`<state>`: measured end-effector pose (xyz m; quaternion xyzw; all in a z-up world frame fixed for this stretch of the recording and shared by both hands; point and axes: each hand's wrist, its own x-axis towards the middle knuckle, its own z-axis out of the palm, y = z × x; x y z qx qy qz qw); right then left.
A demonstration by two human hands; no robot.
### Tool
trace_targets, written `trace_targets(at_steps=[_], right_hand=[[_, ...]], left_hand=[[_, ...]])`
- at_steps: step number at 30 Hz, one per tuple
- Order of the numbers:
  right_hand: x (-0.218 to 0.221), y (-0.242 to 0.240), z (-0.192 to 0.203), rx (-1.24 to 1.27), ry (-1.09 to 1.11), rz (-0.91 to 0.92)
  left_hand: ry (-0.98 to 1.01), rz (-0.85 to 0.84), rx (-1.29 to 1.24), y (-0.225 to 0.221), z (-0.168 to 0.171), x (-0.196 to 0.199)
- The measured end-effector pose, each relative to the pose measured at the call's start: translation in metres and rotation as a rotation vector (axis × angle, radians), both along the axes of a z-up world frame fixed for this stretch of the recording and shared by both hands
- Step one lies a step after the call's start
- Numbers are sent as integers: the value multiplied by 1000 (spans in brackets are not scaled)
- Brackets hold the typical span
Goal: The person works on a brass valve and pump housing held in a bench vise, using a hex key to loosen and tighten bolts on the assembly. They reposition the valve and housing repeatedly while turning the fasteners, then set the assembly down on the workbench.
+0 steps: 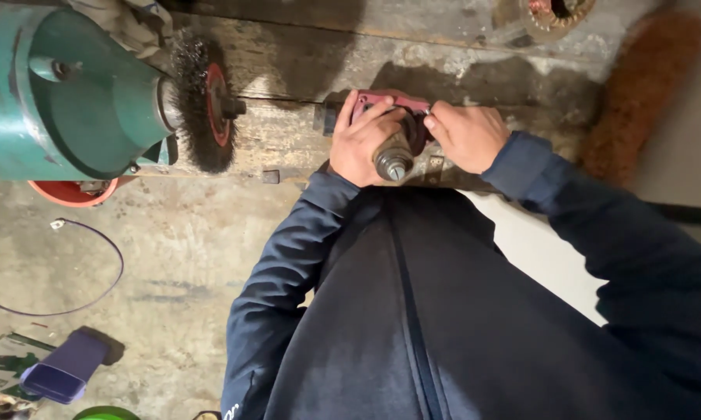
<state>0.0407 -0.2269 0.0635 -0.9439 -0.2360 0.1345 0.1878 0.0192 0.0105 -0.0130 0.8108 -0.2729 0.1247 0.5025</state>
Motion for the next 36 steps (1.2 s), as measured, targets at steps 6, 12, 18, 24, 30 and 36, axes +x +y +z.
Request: trace_targets(at_steps=[6, 12, 18, 24, 30, 36], right_hand=[[15, -15, -12, 29, 91, 112], [25, -14, -8, 21, 155, 169], [29, -19, -7, 36, 261, 157], [61, -34, -30, 280, 1139, -149], [81, -24, -22, 257, 1601, -294], [90, -27, -35, 178, 1820, -323]], left_hand=[[-61, -15, 5, 4, -4, 6], [-70, -47, 17, 6, -6, 8], [-66, -85, -8, 4, 0, 8], [-64, -53, -18, 1, -4, 7], [-72, -23, 12, 0, -7, 7], [-57, -54, 8, 4, -6, 13]])
